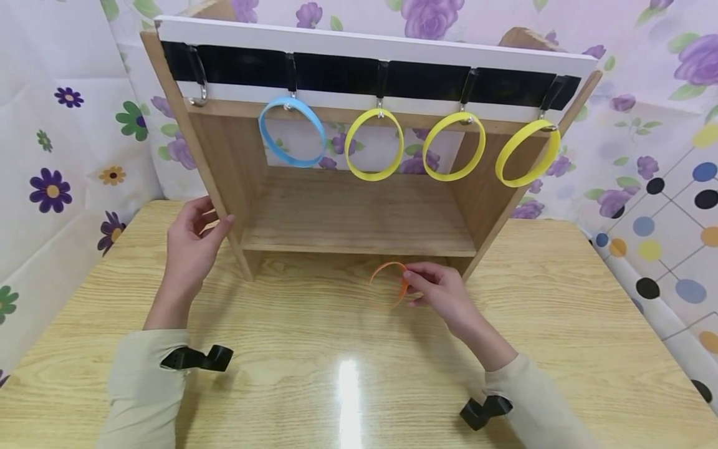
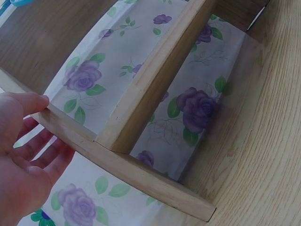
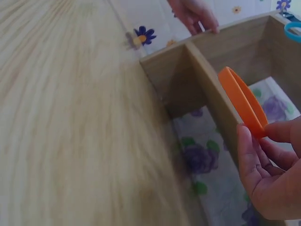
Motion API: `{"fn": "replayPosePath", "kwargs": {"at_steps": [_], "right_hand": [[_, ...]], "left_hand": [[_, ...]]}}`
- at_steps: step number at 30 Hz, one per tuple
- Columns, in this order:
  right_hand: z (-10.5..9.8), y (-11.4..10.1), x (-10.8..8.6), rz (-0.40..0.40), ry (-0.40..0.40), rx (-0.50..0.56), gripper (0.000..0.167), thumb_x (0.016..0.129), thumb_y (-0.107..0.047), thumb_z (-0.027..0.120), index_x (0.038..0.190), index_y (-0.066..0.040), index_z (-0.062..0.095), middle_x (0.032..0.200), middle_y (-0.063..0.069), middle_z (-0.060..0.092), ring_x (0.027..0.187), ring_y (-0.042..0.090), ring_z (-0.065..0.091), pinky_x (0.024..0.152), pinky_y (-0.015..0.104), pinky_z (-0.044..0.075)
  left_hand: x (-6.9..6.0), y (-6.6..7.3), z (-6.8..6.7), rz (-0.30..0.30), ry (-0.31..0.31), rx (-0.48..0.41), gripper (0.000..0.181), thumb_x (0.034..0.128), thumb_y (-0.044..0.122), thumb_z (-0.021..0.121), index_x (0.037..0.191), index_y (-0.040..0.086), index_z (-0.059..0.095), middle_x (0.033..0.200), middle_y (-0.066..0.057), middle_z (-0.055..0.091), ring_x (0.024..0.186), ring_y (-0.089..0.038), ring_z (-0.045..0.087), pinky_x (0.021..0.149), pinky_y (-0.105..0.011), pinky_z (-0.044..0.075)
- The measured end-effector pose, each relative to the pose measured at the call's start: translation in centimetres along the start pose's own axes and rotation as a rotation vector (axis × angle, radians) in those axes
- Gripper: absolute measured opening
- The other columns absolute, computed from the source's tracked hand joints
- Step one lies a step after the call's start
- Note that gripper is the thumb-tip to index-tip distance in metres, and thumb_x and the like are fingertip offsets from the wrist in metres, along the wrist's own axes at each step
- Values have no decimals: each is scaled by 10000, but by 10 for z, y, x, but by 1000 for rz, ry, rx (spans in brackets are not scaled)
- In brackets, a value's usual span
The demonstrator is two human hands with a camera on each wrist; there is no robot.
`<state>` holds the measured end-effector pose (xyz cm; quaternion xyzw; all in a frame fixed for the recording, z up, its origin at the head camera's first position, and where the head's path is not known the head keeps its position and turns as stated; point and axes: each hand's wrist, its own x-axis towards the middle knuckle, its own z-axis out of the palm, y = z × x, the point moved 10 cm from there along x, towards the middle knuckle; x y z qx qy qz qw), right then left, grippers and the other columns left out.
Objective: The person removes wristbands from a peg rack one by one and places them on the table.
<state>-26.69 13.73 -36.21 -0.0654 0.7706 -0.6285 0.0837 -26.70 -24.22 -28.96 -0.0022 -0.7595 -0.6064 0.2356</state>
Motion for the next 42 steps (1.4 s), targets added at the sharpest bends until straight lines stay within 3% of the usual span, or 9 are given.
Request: {"fn": "replayPosePath", "kwargs": {"at_steps": [10,21,32,42], "right_hand": [[-21,34,-1,69,-21,-36,354,967,-90,578,1215,161,543,1026,256,640,820,168,663,681,319,576],[-27,63,-6,136,-101,-49,320,968,-59,565,1194,166,552,928,153,658,749,160,662,641,301,575],[-30,70,-6,143,-124,-148,304,960,-62,581,1185,141,582,853,118,674,760,197,663,650,310,577],[-32,69,-7,126,-118,-171,282,943,-38,592,1171,130,597,890,134,677,766,198,656,661,312,574]], "left_hand": [[0,1,0,-6,1,-2,382,928,68,623,1290,6,516,1165,17,528,1077,-117,533,905,-190,461],[-1,1,0,-2,-10,5,398,934,79,620,1304,-6,502,1184,6,524,1082,-115,529,900,-178,459],[0,2,0,3,-21,10,411,936,82,616,1315,-15,492,1199,5,519,1092,-110,525,909,-183,457],[0,0,2,-1,-26,21,414,940,95,615,1317,-19,486,1215,-10,517,1106,-109,521,918,-193,457]]}}
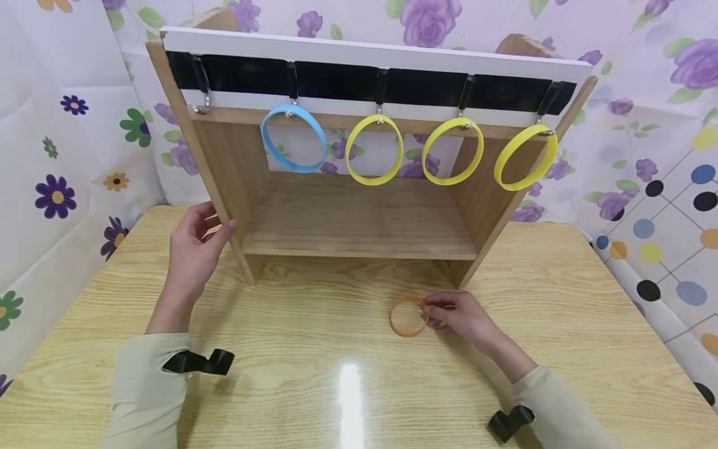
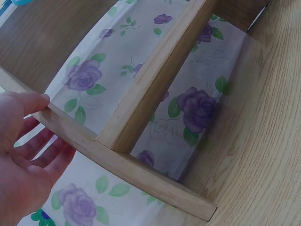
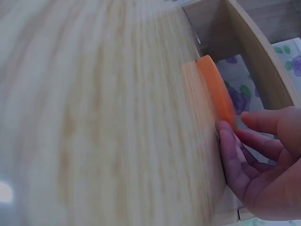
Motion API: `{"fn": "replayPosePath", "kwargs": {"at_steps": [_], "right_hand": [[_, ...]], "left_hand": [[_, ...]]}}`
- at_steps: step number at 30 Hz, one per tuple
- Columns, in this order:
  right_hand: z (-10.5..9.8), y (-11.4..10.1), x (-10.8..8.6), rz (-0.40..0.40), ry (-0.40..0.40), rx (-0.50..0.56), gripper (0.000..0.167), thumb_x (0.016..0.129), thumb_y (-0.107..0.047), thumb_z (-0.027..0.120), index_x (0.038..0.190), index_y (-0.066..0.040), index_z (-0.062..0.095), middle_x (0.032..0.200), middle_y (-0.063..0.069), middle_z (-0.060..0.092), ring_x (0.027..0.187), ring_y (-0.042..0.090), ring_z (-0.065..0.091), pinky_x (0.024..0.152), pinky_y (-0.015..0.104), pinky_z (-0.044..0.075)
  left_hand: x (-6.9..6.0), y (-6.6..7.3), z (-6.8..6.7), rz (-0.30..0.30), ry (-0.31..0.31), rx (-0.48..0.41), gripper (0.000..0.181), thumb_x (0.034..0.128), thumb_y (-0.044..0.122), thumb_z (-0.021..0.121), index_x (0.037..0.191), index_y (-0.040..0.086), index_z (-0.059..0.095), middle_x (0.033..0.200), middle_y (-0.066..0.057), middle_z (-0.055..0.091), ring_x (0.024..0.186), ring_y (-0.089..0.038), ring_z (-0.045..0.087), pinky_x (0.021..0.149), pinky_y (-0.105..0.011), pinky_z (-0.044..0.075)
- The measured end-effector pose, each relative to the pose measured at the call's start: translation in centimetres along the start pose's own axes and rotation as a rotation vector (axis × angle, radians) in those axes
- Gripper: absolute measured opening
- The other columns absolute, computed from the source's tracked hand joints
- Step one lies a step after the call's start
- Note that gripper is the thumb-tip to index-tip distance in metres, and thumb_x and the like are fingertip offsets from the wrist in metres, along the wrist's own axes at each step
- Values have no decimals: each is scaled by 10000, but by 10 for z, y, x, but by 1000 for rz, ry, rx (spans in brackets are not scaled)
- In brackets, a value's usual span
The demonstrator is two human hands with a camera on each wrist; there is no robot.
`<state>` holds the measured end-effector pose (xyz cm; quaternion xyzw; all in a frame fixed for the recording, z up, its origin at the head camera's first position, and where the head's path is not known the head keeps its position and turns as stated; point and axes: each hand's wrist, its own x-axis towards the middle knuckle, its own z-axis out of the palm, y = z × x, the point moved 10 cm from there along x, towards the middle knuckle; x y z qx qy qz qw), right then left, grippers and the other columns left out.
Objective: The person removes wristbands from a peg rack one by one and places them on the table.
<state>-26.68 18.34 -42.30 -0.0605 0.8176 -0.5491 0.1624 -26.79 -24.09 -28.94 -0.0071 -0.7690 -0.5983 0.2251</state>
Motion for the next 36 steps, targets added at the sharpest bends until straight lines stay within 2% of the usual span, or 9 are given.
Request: {"fn": "replayPosePath", "kwargs": {"at_steps": [10,22,31,36], "right_hand": [[-1,-1,-1,-11,-1,-12,274,939,-36,606,1163,120,603,897,129,676,783,200,655,655,304,572],[-3,-18,-3,-84,10,-30,316,944,-51,598,1182,155,569,943,207,676,836,270,669,670,359,580],[5,-50,-8,-139,12,-58,326,941,-111,621,1176,112,594,1014,235,656,928,359,655,721,414,573],[15,-81,-12,-196,-12,-86,264,947,-109,616,1151,58,636,995,209,670,925,391,644,726,471,564]], "left_hand": [[-2,-1,-1,1,7,-16,406,935,86,622,1305,-19,495,1189,2,521,1089,-107,527,894,-166,457],[-2,-2,-2,6,9,-8,415,938,88,617,1313,-29,484,1205,-6,518,1101,-110,521,911,-185,454],[0,-1,-2,19,13,-27,395,932,69,620,1293,-35,497,1179,8,528,1082,-102,534,891,-168,458],[1,-1,-1,22,16,-36,381,927,62,624,1279,-28,510,1167,15,534,1070,-96,540,877,-157,461]]}}
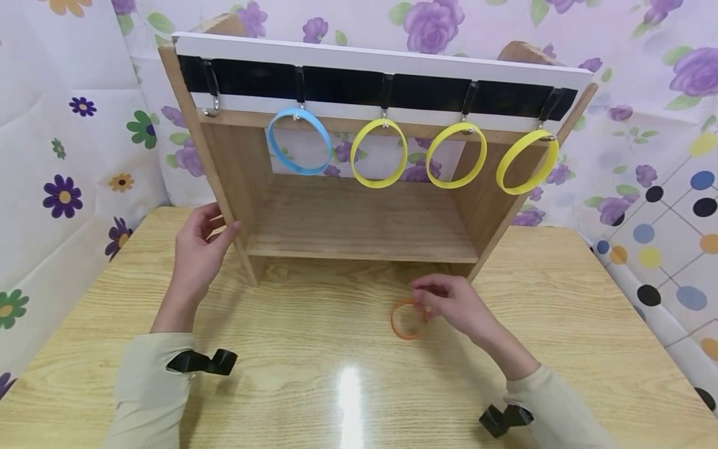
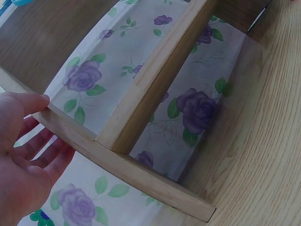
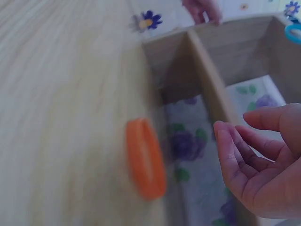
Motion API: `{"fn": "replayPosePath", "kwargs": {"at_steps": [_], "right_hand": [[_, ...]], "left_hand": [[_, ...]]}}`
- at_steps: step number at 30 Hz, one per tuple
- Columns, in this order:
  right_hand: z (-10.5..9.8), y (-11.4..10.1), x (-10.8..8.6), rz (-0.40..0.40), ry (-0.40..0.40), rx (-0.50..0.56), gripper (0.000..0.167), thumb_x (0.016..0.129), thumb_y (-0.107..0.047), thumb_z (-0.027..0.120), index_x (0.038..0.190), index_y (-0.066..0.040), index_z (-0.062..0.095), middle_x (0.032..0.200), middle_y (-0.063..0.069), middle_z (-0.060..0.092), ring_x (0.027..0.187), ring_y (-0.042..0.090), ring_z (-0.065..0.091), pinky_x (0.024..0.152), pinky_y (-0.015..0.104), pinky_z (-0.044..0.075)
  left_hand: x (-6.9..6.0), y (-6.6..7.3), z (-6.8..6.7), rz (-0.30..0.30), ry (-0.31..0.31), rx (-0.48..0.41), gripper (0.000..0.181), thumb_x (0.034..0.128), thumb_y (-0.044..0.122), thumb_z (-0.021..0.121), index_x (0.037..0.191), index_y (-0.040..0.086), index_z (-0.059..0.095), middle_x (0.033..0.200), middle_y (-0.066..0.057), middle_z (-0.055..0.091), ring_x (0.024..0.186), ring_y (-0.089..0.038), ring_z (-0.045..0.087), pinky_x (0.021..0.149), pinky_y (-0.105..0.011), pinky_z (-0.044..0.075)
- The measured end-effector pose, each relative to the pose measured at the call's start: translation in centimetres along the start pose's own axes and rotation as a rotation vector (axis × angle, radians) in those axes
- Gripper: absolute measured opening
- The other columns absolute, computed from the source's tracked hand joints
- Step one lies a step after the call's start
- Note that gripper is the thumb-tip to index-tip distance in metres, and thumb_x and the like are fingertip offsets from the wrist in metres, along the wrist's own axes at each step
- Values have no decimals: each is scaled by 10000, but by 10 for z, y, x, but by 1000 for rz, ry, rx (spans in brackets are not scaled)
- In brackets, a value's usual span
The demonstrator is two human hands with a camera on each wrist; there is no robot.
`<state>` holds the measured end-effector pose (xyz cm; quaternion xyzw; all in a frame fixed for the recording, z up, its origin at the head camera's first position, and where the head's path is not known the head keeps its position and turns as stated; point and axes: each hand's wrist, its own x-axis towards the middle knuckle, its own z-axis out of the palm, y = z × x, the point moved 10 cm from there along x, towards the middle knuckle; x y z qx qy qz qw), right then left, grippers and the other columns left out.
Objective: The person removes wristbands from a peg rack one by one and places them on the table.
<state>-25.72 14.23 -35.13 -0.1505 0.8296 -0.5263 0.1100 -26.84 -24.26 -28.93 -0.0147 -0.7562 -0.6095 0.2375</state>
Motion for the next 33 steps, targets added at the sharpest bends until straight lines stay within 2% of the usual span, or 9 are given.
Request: {"fn": "replayPosePath", "kwargs": {"at_steps": [4,10,17,25,33], "right_hand": [[5,-28,2,-56,-23,1,260,948,-139,627,1146,26,653,987,143,687,921,336,664,716,433,566],[13,-63,6,-97,-55,32,263,964,-139,604,1165,28,638,1050,164,679,942,235,672,723,336,568],[8,-108,10,-152,-26,80,253,980,-108,572,1177,43,622,1044,143,689,968,265,671,748,380,567],[4,-170,15,-314,20,138,224,963,-77,594,1144,44,649,1033,122,692,952,238,672,753,395,570],[14,-205,28,-375,14,128,227,953,-80,611,1139,38,664,1027,95,705,965,209,674,774,395,566]], "left_hand": [[0,0,2,3,0,-7,365,926,59,624,1268,-15,520,1167,8,534,1070,-99,540,876,-153,460],[0,0,2,7,0,-14,351,924,60,629,1256,-1,534,1160,13,537,1068,-101,541,872,-151,461],[0,2,1,16,0,-12,344,925,53,627,1253,2,538,1159,22,537,1072,-103,538,875,-152,459],[-1,1,0,8,-9,-7,344,929,59,621,1255,-3,528,1164,17,529,1081,-109,531,881,-153,457],[0,2,1,10,-4,-33,335,926,36,616,1245,-13,527,1137,31,534,1051,-106,538,854,-142,463]]}}
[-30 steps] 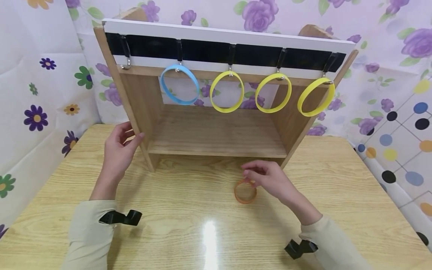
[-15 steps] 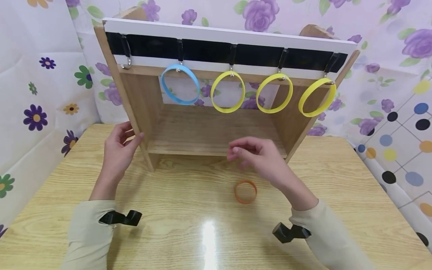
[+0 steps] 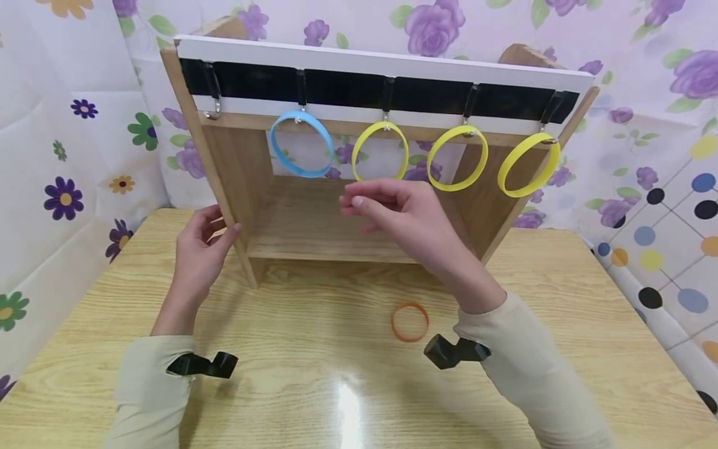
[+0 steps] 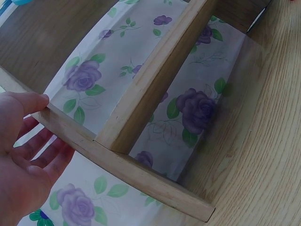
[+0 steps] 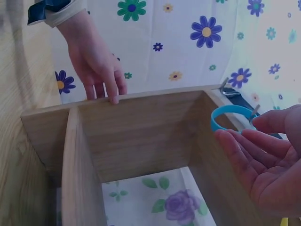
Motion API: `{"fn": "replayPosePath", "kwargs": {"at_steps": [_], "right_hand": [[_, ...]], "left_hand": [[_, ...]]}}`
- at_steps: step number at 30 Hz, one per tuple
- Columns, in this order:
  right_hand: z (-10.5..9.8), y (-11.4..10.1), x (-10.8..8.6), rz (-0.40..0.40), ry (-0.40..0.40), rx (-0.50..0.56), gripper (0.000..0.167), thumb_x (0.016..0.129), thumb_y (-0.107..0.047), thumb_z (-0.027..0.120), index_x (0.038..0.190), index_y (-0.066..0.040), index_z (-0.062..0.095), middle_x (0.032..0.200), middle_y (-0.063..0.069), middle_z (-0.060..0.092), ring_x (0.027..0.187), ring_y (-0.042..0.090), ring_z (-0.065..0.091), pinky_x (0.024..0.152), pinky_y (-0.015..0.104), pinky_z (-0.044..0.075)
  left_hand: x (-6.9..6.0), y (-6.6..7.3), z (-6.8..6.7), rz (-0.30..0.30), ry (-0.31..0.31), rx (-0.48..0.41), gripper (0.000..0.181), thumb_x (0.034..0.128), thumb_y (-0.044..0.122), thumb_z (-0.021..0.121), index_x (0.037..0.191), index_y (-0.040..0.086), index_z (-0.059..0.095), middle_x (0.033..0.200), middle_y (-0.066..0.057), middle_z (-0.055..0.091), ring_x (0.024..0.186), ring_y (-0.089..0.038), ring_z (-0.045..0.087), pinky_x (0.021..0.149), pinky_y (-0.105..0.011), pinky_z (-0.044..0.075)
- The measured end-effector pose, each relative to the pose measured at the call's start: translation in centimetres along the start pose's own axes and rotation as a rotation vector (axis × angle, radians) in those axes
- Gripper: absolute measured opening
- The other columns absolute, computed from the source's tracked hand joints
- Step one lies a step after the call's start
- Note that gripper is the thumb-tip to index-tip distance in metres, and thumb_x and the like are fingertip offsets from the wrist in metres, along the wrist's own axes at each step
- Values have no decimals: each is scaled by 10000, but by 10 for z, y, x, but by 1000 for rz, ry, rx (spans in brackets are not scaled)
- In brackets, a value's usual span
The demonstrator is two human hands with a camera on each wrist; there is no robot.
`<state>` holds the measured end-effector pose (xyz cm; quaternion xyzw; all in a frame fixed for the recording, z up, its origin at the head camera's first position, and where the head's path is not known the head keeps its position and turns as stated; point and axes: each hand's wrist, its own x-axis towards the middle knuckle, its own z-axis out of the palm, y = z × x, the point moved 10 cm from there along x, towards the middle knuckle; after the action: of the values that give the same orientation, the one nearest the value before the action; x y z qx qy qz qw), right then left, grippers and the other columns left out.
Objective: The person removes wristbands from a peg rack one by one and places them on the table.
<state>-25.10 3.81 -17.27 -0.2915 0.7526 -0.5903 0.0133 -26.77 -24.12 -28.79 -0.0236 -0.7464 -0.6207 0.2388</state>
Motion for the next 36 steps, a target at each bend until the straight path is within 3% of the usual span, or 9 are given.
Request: {"fn": "replayPosePath", "kwargs": {"at_steps": [7,17,26,36], "right_hand": [[7,4,19,29,-9,4,262,951,-84,614,1174,48,656,1068,132,695,978,185,670,795,379,561],[17,8,40,71,28,148,351,896,-74,688,1216,55,624,1110,155,677,992,211,667,809,381,557],[21,5,45,38,79,195,277,907,-55,672,1147,81,653,1068,151,688,968,241,678,777,340,566],[22,0,43,45,84,254,243,911,-48,664,1112,88,659,1024,160,693,936,255,690,774,348,567]], "left_hand": [[0,-1,0,-7,-11,18,366,931,57,617,1272,-24,510,1169,17,528,1064,-103,531,861,-145,459],[0,-1,-1,-4,-16,45,372,930,68,625,1277,-8,516,1189,10,526,1084,-99,531,882,-153,460],[0,-2,-1,-8,-21,57,388,932,72,624,1293,-12,507,1213,-7,528,1099,-99,529,907,-176,461],[0,-1,0,-8,-19,52,384,932,70,624,1292,-2,513,1207,6,529,1093,-95,529,900,-162,457]]}}
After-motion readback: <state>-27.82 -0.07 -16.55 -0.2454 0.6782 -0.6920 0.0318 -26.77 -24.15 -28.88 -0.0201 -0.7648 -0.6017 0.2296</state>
